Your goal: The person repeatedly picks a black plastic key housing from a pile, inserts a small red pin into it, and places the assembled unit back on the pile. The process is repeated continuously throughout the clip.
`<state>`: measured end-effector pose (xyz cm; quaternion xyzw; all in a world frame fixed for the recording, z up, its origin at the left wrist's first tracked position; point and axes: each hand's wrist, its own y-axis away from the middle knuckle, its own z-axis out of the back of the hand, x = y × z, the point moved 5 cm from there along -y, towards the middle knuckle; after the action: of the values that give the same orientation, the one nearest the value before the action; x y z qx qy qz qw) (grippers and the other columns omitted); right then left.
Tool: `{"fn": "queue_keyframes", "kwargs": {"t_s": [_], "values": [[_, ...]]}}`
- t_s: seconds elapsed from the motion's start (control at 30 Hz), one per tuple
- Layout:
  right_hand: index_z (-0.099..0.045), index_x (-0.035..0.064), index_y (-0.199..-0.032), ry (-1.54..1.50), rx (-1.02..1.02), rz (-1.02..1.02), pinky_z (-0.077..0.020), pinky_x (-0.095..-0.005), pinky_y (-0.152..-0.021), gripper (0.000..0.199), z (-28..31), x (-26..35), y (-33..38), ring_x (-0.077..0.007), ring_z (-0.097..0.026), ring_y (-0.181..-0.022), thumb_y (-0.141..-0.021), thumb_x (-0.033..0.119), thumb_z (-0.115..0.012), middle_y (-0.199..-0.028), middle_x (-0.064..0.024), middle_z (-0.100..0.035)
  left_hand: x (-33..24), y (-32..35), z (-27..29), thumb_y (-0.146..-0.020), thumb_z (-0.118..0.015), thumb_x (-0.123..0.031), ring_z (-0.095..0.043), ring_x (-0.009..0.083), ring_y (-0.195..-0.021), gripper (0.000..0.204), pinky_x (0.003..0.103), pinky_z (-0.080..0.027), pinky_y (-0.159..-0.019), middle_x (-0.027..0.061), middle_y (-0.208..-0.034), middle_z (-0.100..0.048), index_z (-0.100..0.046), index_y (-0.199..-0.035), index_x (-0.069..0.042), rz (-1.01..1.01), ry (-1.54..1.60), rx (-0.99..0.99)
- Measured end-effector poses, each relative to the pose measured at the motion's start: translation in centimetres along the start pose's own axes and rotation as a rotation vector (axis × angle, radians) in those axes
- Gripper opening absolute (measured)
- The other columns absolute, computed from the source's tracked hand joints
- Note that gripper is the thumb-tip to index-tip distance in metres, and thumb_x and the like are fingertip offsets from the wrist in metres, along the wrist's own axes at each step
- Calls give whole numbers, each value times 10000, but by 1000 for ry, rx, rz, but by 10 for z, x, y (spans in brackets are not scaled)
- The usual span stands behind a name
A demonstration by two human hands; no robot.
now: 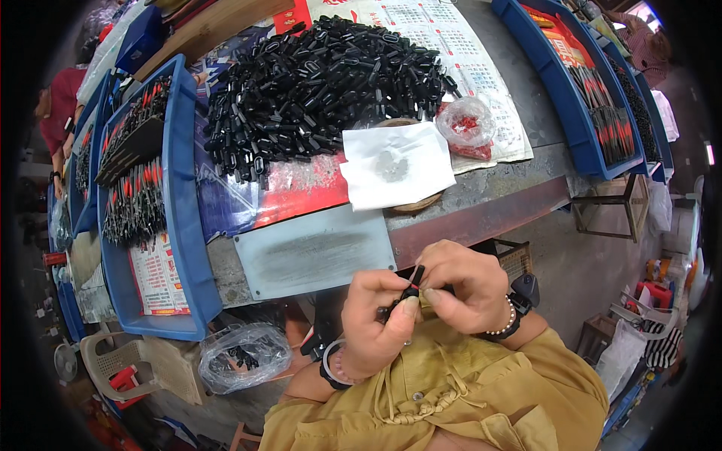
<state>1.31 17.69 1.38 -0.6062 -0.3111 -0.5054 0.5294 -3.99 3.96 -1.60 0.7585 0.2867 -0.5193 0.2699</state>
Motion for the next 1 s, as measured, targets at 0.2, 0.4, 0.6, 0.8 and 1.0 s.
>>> {"fn": "queue_keyframes", "kwargs": {"t_s": [0.2,0.4,0.6,0.8,1.0], "values": [[-572,-30,-1111,-513,-114,-404,-498,-233,-766,200,-2,-22,3,-103,-602,-907,-913,-5,-584,-1031,-70,-621,1,-5,-2,-919,-512,-37,-464,56,-488,302,195,-385,-459,94,-742,-605,-369,-1183,-14,158,248,54],[-603,-30,-1041,-602,-64,-480,-496,-224,-745,140,-5,-33,2,-90,-600,-885,-909,16,-605,-996,-64,-632,0,-4,-1,-921,-503,-26,-464,50,-492,297,189,-381,-458,85,-733,-599,-374,-1189,-25,189,248,75],[-611,-40,-989,-438,-11,-470,-503,-222,-682,105,-14,-24,-3,-85,-621,-767,-892,-3,-620,-889,-51,-645,6,-4,1,-868,-535,18,-461,64,-459,268,178,-353,-425,72,-690,-606,-423,-1089,-84,279,328,8],[-612,-49,-1041,-95,88,-275,-470,-226,-690,145,-21,-12,-20,-88,-571,-782,-909,9,-597,-922,-55,-596,4,-7,19,-928,-498,-93,-421,69,-465,261,195,-319,-421,37,-679,-556,-475,-1187,-65,495,548,69],[-614,-41,-1018,-302,4,-347,-441,-212,-670,124,-19,-13,-23,-79,-551,-773,-906,8,-591,-900,-44,-588,-18,-20,70,-962,-515,-209,-475,96,-596,264,228,-415,-488,23,-803,-543,-549,-1198,-97,439,900,-363]]}}
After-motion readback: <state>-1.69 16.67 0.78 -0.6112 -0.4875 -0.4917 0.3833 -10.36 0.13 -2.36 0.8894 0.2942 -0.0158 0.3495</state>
